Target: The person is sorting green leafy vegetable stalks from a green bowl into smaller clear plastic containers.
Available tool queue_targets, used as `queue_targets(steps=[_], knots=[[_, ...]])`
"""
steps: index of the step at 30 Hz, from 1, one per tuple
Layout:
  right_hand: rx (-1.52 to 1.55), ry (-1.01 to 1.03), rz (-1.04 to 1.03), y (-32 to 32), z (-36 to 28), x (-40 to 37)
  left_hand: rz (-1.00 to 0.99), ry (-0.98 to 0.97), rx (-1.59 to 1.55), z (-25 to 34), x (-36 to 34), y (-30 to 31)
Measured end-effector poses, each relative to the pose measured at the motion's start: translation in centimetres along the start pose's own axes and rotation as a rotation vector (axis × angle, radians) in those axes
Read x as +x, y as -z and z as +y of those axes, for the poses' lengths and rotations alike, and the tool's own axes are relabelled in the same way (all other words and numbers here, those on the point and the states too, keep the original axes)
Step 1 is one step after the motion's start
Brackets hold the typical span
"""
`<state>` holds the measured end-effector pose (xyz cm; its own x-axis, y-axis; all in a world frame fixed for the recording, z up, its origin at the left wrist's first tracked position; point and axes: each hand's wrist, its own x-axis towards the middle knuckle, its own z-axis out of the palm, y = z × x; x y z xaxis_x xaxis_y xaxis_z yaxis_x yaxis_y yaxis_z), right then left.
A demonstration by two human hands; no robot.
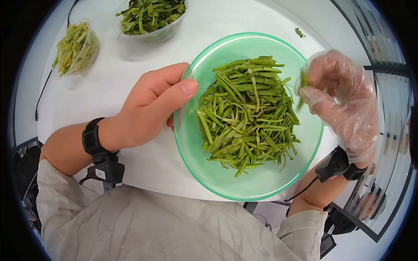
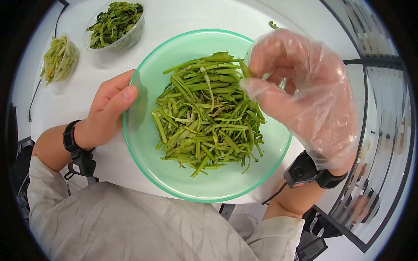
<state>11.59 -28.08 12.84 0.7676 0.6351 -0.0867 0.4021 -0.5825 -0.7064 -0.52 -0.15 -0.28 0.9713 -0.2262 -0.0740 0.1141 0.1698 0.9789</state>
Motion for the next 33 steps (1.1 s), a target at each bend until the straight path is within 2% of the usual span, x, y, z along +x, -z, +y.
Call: queue_targets(steps=[4, 8, 11, 14, 17, 20, 21, 24, 28, 33], knots=[[0.114, 0.006, 0.020, -0.9, -0.6, 0.8, -0.007, -0.003, 0.002, 0.1, 0.1, 0.0], [0.043, 0.110, 0.043, -1.7, 0.2, 1.2, -0.016, -0.008, -0.002, -0.2, 0.1, 0.2], [0.079, 0.096, 0.042, -1.7, 0.6, 1.6, -0.022, -0.006, -0.027, -0.1, 0.1, 0.1], [0.022, 0.216, 0.073, -1.9, 1.3, 2.3, -0.025, -0.015, -0.036, -0.1, 0.2, 0.0], [0.146, 0.244, 0.246, -3.5, 2.0, 3.2, -0.021, -0.005, -0.027, 0.1, 0.2, 0.0], [-0.131, 0.350, 0.169, -3.1, 2.3, 4.0, -0.024, 0.008, -0.037, 0.0, 0.3, 0.0], [-0.120, 0.367, 0.149, -2.9, 1.9, 4.3, -0.023, 0.012, -0.039, 0.0, 0.3, 0.0], [-0.441, 0.458, 0.184, -2.9, 2.0, 4.9, -0.016, 0.017, -0.034, 0.0, 0.2, 0.0], [-0.697, 0.408, 0.112, -3.2, 1.5, 4.5, -0.011, 0.015, -0.019, 0.4, 0.2, -0.1], [-0.633, 0.473, 0.080, -2.8, 1.3, 3.8, -0.033, 0.022, -0.033, 0.2, 0.5, 0.2]])
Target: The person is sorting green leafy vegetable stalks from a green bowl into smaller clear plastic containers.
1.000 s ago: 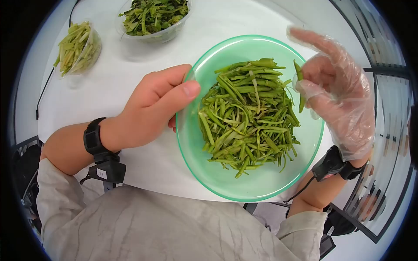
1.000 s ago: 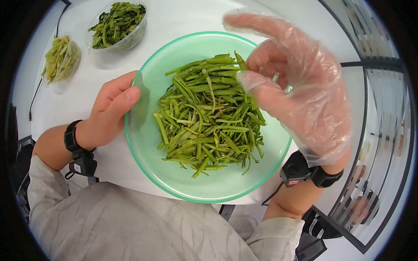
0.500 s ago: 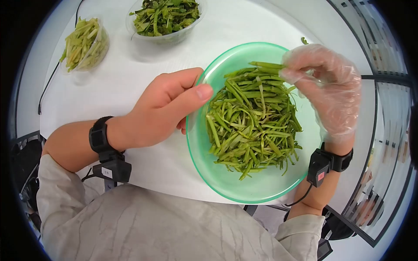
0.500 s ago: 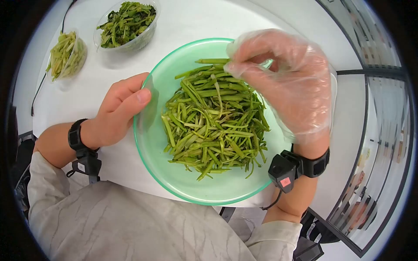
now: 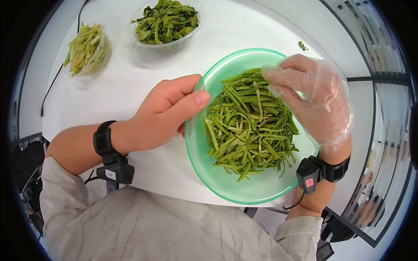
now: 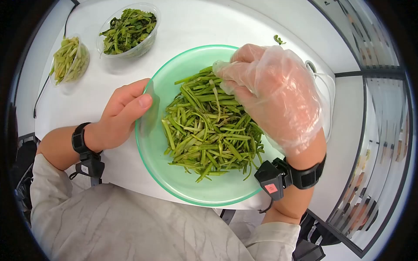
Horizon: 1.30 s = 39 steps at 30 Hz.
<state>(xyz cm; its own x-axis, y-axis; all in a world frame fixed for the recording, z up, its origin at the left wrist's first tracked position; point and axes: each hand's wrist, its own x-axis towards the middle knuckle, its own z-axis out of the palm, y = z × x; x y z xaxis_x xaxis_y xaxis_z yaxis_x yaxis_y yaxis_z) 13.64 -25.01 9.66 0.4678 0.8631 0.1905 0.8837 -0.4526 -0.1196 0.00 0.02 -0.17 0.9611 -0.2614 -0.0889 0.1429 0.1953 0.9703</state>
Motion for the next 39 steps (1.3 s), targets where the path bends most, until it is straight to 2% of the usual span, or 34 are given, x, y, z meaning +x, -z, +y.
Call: queue_targets(steps=[2, 5, 15, 17, 22, 23, 26, 28, 31, 35, 39], knots=[[-0.007, 0.070, 0.050, -0.1, 0.0, -0.3, -0.002, -0.009, -0.004, -0.2, -0.1, 0.1], [-0.014, -0.121, -0.101, 0.3, -1.5, -0.6, 0.006, -0.005, -0.009, 0.0, 0.0, -0.1], [0.094, -0.180, -0.255, 0.6, -1.2, -1.3, 0.041, 0.013, 0.015, 0.1, -0.4, -0.4], [0.157, -0.114, -0.103, 1.0, -0.6, -2.3, 0.051, 0.012, 0.032, 0.2, -0.4, -0.4], [0.210, -0.554, -0.300, 4.6, -1.6, -4.0, 0.071, -0.003, 0.065, -0.1, -0.5, -0.2], [0.148, -0.570, -0.369, 4.8, -1.8, -4.2, 0.071, -0.005, 0.067, -0.1, -0.4, -0.2], [0.021, -0.510, -0.448, 4.6, -2.3, -3.8, 0.066, -0.003, 0.064, -0.2, -0.5, 0.0], [0.003, -0.500, -0.423, 3.5, -2.0, -3.8, 0.071, -0.007, 0.061, -0.1, -0.5, -0.3], [0.033, -0.461, -0.409, 2.3, -1.5, -4.2, 0.063, -0.008, 0.050, -0.2, -0.6, -0.1], [0.084, -0.470, -0.494, 4.6, -1.7, -3.3, 0.063, -0.018, 0.049, -0.1, -0.5, -0.3], [0.490, -0.498, -0.136, 4.6, -2.5, -2.8, 0.036, -0.016, 0.034, 0.1, -0.4, -0.3]])
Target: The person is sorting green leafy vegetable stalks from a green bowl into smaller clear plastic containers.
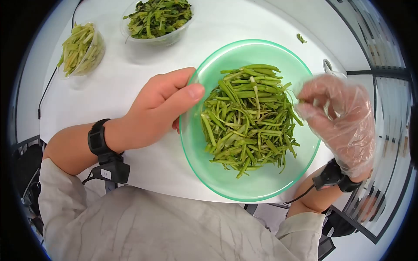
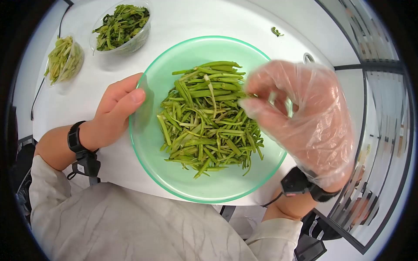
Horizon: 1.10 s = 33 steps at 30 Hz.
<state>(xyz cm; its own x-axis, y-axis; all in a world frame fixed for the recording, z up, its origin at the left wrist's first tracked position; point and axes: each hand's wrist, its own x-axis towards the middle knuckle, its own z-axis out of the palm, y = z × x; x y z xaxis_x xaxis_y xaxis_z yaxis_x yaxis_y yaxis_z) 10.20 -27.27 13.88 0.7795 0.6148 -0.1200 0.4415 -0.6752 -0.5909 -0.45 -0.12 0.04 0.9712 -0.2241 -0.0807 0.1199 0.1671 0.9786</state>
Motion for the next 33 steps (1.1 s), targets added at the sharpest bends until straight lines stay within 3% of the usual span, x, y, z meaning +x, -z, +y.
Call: queue_targets(steps=[4, 10, 16, 23, 26, 30, 33], knots=[[-0.148, 0.223, 0.180, -2.2, 1.1, 2.4, -0.026, -0.006, -0.022, -0.2, 0.1, 0.2], [-0.104, 0.177, 0.259, -3.5, 0.3, 2.7, -0.028, -0.011, -0.026, -0.3, 0.2, 0.0], [-0.279, 0.262, -0.007, -2.6, 0.8, 2.7, -0.031, -0.023, -0.015, -0.3, 0.3, 0.1], [-0.267, 0.359, -0.081, -3.7, 1.9, 2.6, -0.012, -0.019, 0.000, -0.2, 0.2, 0.0], [-0.139, 0.240, -0.018, -1.1, 1.9, 2.0, -0.005, 0.004, 0.023, -0.2, 0.1, 0.1], [-0.320, -0.153, 0.051, 0.5, 0.8, -0.2, 0.020, -0.009, 0.044, -0.2, 0.0, 0.1], [-0.478, -0.132, -0.092, -0.6, 1.2, -0.8, 0.023, -0.010, 0.045, -0.1, 0.0, 0.0]])
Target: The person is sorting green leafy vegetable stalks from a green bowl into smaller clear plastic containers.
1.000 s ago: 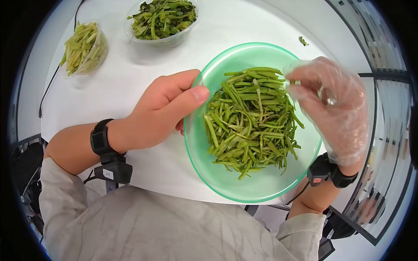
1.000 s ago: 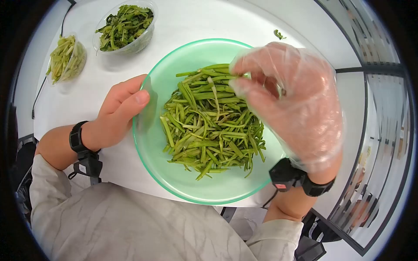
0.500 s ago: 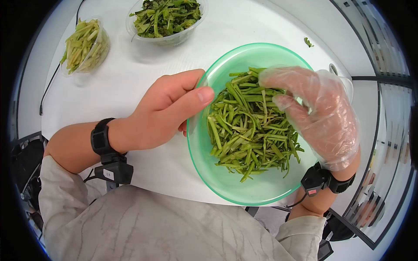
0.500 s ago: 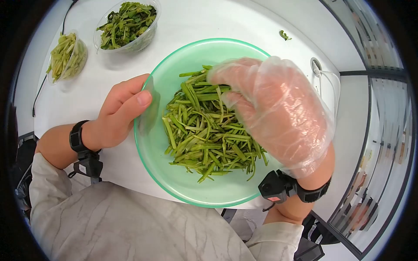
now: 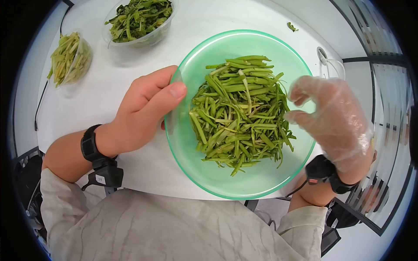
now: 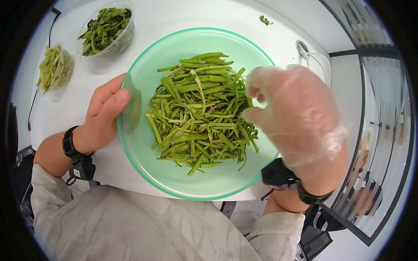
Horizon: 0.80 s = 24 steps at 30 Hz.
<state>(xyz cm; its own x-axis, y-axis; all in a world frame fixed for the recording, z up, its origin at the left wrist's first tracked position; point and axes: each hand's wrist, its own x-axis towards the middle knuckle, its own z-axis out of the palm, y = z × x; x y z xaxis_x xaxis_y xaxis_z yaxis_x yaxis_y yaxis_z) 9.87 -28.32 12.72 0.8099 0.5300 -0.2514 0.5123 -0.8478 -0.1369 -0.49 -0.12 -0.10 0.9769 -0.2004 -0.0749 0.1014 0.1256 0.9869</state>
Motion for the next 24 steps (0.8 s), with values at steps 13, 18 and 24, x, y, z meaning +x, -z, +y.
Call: queue_targets(steps=[13, 18, 24], knots=[[-0.003, -0.076, 0.027, 0.6, -0.8, -0.7, -0.033, -0.006, -0.033, -0.1, -0.1, 0.1], [0.074, -0.019, 0.110, 1.0, -0.1, -0.4, -0.042, 0.000, -0.048, -0.1, 0.0, 0.1], [0.176, 0.033, 0.307, 1.2, 0.2, -0.5, -0.058, -0.008, -0.060, -0.1, 0.1, 0.2]])
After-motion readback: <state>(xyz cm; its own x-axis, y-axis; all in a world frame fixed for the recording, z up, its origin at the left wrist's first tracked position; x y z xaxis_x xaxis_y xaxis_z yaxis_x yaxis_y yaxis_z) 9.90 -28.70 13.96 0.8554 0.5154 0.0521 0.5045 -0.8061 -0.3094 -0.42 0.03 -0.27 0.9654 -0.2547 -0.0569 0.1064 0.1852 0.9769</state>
